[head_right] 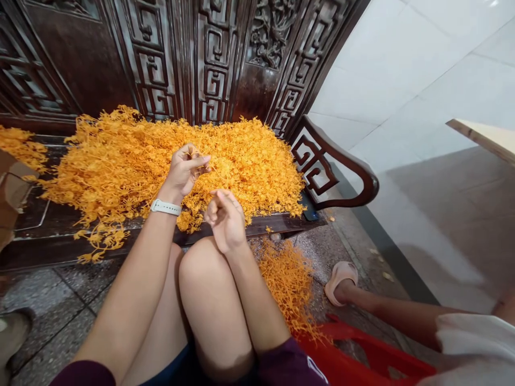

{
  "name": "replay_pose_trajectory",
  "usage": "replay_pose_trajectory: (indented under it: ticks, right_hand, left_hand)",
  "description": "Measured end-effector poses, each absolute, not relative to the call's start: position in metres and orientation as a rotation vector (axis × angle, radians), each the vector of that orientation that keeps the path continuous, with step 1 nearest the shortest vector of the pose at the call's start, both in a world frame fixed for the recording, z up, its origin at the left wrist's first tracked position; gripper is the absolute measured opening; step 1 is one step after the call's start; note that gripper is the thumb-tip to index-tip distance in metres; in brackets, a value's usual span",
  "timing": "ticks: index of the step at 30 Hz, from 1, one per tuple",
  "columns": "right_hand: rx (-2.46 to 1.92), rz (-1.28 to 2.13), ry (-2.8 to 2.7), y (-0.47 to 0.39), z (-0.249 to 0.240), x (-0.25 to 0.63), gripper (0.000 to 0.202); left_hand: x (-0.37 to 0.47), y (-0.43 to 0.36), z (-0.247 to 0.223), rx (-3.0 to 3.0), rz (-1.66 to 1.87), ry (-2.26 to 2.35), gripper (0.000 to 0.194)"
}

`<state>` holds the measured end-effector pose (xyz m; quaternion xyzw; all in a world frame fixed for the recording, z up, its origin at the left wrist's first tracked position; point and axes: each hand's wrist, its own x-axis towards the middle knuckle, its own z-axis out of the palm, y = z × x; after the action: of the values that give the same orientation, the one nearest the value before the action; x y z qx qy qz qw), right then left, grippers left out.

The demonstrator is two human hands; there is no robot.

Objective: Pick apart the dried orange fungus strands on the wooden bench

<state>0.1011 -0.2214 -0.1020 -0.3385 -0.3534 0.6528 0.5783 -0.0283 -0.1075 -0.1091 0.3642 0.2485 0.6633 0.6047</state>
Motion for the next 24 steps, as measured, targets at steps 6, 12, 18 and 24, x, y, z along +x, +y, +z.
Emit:
replay_pose_trajectory:
  ticks: [6, 12, 18, 24]
  right_hand:
    - [-1.062, 0.530, -1.175, -0.204, -0.106, 0.138, 0.020]
    - [-1.137, 0.759, -1.504, -0.179, -0.112, 0.153, 0.037]
    - [-1.110, 0.629, -1.056, -0.160, -0.119, 0.147, 0.038]
    - [-1.138, 0.472, -1.137, -0.148, -0.109, 0.150, 0.032]
  left_hand:
    - [-0.028, -0.117, -0.105, 0.994, 1.326, 0.487, 0.045]
    - [-0.009, -0.125, -0.104, 1.143, 1.138, 0.383, 0.044]
    - [0.027, -0.129, -0.113, 1.138, 1.225, 0.491, 0.055]
    - [0.051, -0.130, -0.118, 1.122, 1.455, 0.598, 0.035]
